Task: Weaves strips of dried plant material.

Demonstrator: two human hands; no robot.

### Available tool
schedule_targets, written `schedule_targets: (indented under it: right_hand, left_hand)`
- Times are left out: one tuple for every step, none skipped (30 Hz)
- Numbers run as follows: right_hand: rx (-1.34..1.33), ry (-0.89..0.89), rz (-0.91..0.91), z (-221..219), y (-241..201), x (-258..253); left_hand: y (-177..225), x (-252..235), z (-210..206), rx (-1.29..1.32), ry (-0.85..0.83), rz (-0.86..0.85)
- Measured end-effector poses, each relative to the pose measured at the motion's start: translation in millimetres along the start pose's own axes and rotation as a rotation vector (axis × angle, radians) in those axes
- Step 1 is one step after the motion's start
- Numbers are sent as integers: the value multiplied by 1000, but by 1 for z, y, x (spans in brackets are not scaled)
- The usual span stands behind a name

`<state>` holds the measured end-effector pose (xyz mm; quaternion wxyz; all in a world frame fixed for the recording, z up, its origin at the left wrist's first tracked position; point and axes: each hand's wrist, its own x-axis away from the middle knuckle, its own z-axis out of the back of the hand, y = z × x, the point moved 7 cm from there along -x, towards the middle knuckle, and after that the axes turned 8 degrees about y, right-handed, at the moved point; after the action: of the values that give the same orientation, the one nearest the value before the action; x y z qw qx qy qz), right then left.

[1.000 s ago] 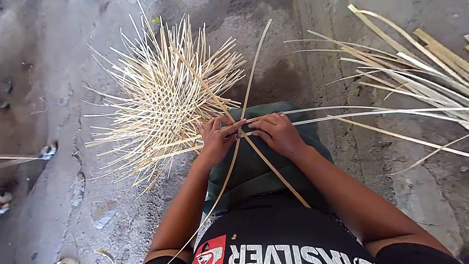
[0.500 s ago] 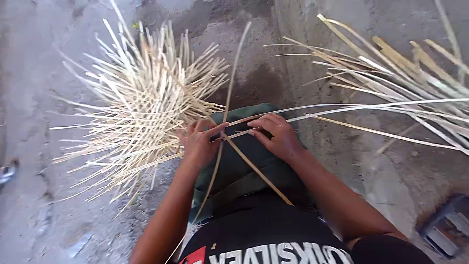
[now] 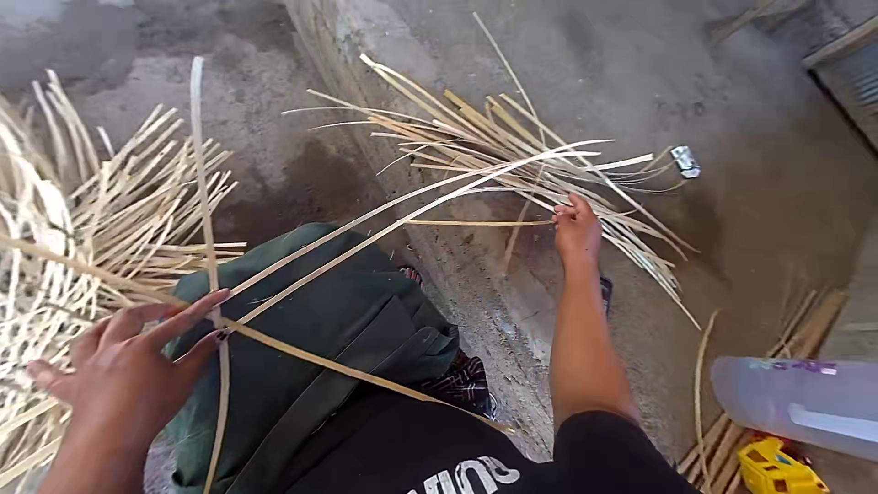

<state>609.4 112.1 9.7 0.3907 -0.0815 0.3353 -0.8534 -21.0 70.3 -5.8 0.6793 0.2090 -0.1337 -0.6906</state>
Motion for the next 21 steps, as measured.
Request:
schedule_targets:
  right_hand:
    - [57, 35, -24, 10, 8, -7]
    - [126, 60, -30, 17, 15, -13]
    - [208, 71, -16, 21, 21, -17]
    - [294, 68, 20, 22, 27, -22]
    - [358, 51, 87, 21, 33, -26]
    - [388, 19, 167, 19, 36, -29]
    - [404, -12, 248, 16, 36, -29]
    - [404, -22, 315, 16, 34, -28]
    - [394, -9, 381, 17, 31, -26]
    - [359, 16, 448, 20, 27, -23]
    - [323, 43, 506, 22, 24, -21]
    - [291, 61, 550, 25, 24, -20]
    - [270, 71, 581, 27, 24, -18]
    - [257, 84, 607, 31, 23, -16]
    - [252, 105, 636, 37, 22, -15]
    - [248, 134, 662, 46, 20, -13]
    - [249, 170, 676, 58, 17, -13]
    - [261, 216, 682, 73, 10, -12]
    - [283, 276, 680, 90, 2, -10]
    - [310, 343, 665, 108, -6, -9]
    - [337, 419, 635, 127, -13, -8]
  left_hand:
    - [0, 0, 0, -8, -6, -2]
    - [2, 1, 1, -11, -18, 0]
    - [5, 1, 2, -13, -31, -2]
    - [7, 2, 3, -16, -43, -2]
    - [11, 3, 5, -21, -54, 5]
    - [14, 4, 6, -25, -58, 11]
    - [18, 4, 8, -34, -59, 15]
    - [19, 5, 8, -49, -56, 15]
    - [20, 5, 8, -56, -51, 19]
    - [19, 5, 8, -56, -44, 22]
    - [19, 5, 8, -55, -41, 29]
    - [18, 5, 7, -55, -42, 35]
    - [18, 5, 7, -58, -48, 35]
    - [18, 5, 7, -55, -53, 37]
    - [19, 4, 7, -47, -54, 40]
    - [20, 4, 8, -43, -54, 43]
    - [21, 4, 8, -36, -56, 48]
    - [21, 4, 8, -35, -56, 50]
    - [21, 5, 9, -33, -53, 49]
    - [21, 6, 9, -33, -49, 48]
    - [20, 6, 9, -32, -44, 44]
